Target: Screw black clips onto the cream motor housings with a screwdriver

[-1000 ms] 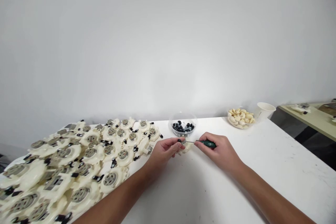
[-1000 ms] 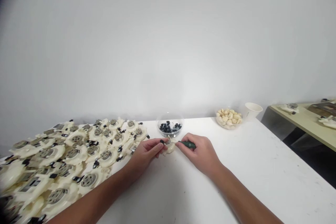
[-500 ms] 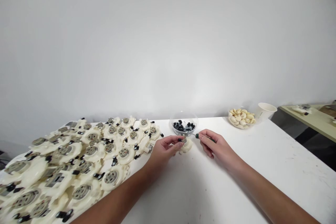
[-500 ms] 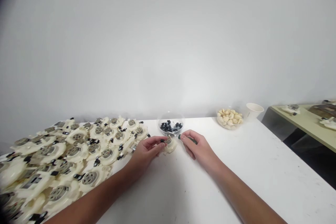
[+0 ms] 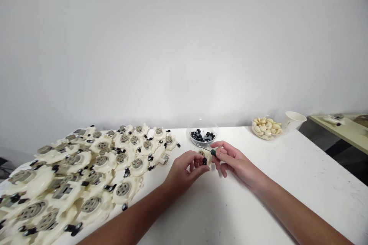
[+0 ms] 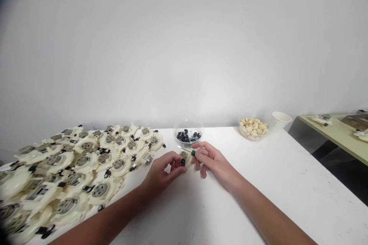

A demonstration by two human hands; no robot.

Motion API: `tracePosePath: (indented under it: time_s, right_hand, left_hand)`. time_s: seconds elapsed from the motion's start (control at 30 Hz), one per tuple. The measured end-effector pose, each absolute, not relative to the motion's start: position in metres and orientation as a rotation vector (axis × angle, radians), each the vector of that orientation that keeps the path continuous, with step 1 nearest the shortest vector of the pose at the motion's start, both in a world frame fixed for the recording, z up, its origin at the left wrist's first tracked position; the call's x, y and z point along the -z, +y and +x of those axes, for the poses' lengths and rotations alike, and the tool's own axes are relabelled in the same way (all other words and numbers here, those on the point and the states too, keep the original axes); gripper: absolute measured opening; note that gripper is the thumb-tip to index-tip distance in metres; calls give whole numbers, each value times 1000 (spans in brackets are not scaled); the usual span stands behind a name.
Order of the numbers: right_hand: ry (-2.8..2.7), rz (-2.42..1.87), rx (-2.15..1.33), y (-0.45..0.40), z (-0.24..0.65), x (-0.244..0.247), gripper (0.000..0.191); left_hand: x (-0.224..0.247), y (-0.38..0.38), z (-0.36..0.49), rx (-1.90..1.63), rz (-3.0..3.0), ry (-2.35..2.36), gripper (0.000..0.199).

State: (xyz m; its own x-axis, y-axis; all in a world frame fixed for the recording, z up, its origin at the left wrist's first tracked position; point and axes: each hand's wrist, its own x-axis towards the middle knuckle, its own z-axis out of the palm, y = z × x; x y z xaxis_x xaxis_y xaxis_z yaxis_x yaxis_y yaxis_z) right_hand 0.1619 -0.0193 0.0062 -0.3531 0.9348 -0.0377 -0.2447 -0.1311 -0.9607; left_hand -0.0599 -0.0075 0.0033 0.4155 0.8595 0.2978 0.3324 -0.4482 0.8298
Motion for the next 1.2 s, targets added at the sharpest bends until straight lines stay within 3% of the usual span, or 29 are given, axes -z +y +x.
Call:
tracePosePath:
  time_s: [0.57,0.73,1.03,1.2]
  right_hand:
    - [-1542,-1113,-1291,-25,162,-3,29]
    - [-1604,-1122,-1146,-29,158,-6,17]
    - [-1545,-1015,-1243,-29,156,-4,18]
    - [-1562,-1024,-1234,-28,156,-6,19]
  left_hand:
    - [2,1,-62,-1044,2121,835,16]
    - [1,-2,-62,-1031,2194,787,18]
    - [-5,-9,-65,-996,2106,758,16]
    - [-9,-8,-68,-966,2004,756,29]
